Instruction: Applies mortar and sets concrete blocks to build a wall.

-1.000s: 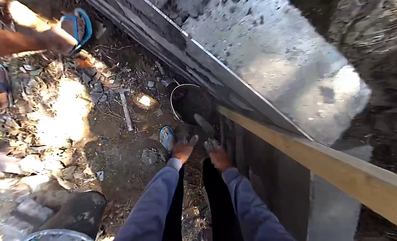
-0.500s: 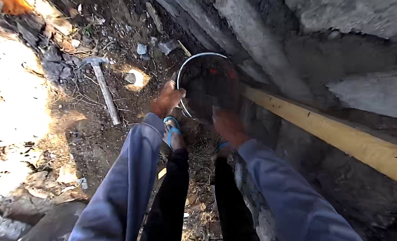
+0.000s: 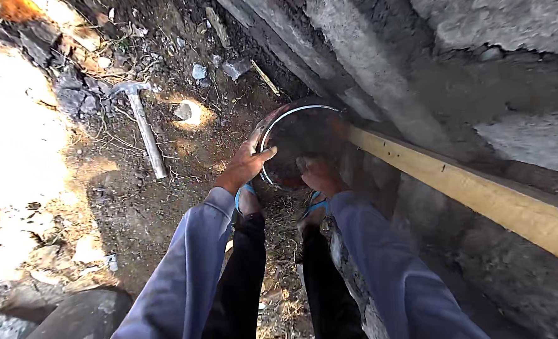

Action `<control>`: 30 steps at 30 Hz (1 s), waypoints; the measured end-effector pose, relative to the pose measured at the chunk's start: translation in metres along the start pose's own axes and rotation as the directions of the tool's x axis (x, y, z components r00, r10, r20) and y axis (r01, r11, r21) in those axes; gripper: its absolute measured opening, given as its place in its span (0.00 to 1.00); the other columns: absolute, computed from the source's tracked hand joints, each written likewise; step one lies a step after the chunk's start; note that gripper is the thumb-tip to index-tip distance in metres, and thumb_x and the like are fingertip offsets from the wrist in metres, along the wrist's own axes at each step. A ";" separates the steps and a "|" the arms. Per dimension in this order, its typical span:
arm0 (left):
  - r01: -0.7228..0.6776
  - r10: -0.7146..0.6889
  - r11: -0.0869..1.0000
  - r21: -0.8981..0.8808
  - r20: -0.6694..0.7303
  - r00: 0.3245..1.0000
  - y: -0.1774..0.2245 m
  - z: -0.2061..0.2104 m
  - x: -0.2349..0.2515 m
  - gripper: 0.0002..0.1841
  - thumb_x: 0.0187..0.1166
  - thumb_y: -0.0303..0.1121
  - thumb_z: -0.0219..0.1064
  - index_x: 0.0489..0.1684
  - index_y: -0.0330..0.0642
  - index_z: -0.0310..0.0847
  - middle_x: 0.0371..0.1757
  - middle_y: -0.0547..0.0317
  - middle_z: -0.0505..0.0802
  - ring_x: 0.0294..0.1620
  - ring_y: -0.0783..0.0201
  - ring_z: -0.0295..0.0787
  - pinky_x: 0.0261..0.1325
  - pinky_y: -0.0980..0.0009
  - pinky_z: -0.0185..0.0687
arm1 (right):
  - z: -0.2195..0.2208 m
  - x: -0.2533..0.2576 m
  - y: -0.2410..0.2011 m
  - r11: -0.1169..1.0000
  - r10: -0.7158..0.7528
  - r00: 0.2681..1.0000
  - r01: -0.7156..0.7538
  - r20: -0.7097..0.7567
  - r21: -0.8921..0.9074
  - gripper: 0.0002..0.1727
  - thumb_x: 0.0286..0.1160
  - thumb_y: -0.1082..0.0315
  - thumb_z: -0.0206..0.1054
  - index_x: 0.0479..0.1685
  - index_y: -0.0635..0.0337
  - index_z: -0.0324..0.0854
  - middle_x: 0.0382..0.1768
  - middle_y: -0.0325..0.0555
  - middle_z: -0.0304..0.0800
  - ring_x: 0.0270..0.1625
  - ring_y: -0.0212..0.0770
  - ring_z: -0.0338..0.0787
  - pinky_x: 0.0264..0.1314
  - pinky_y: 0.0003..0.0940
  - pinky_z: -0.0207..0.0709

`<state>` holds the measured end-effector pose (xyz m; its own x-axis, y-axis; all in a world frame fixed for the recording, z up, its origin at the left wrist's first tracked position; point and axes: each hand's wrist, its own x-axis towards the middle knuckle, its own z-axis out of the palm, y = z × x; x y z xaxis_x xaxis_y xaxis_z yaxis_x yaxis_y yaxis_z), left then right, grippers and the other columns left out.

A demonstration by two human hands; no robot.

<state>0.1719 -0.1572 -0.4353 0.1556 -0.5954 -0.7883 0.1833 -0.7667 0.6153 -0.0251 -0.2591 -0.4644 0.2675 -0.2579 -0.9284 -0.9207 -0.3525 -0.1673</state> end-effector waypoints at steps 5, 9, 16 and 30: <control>0.079 -0.078 0.984 -0.159 0.011 0.997 0.001 0.001 0.031 0.39 0.84 0.42 0.68 0.95 0.57 0.52 0.90 0.53 0.68 0.87 0.59 0.67 0.84 0.52 0.69 | 0.001 -0.023 0.012 0.991 -0.092 0.991 0.101 -0.095 0.092 0.27 0.95 0.50 0.46 0.65 0.63 0.83 0.48 0.65 0.91 0.56 0.65 0.91 0.58 0.67 0.80; 0.174 -0.188 0.953 -0.248 -0.034 0.982 0.019 -0.003 0.039 0.33 0.88 0.41 0.62 0.93 0.65 0.55 0.87 0.54 0.72 0.79 0.51 0.75 0.66 0.43 0.79 | -0.006 -0.033 0.022 0.960 -0.146 0.985 0.164 -0.096 0.226 0.26 0.96 0.53 0.47 0.64 0.65 0.84 0.50 0.64 0.91 0.58 0.61 0.90 0.64 0.63 0.78; 0.077 -0.108 0.981 -0.177 -0.175 0.979 0.020 0.005 0.032 0.42 0.86 0.55 0.61 0.98 0.62 0.40 0.94 0.56 0.60 0.90 0.55 0.62 0.83 0.46 0.66 | -0.016 -0.066 0.024 0.948 -0.082 0.987 0.120 -0.141 0.293 0.26 0.95 0.53 0.47 0.66 0.64 0.84 0.57 0.64 0.90 0.65 0.60 0.88 0.72 0.62 0.75; -0.268 0.284 0.959 0.095 -0.276 0.918 0.140 0.060 -0.187 0.36 0.90 0.56 0.43 0.86 0.36 0.66 0.86 0.43 0.74 0.87 0.57 0.68 0.90 0.57 0.60 | -0.063 -0.302 -0.004 0.899 -0.111 0.987 0.148 -0.113 0.412 0.27 0.95 0.53 0.45 0.71 0.63 0.82 0.61 0.63 0.90 0.70 0.58 0.87 0.78 0.59 0.73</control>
<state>0.1105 -0.1674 -0.2020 0.4625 -0.6982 -0.5465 0.0419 -0.5985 0.8001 -0.0846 -0.2367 -0.1628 0.3986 -0.3170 -0.8606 -0.9051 0.0155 -0.4249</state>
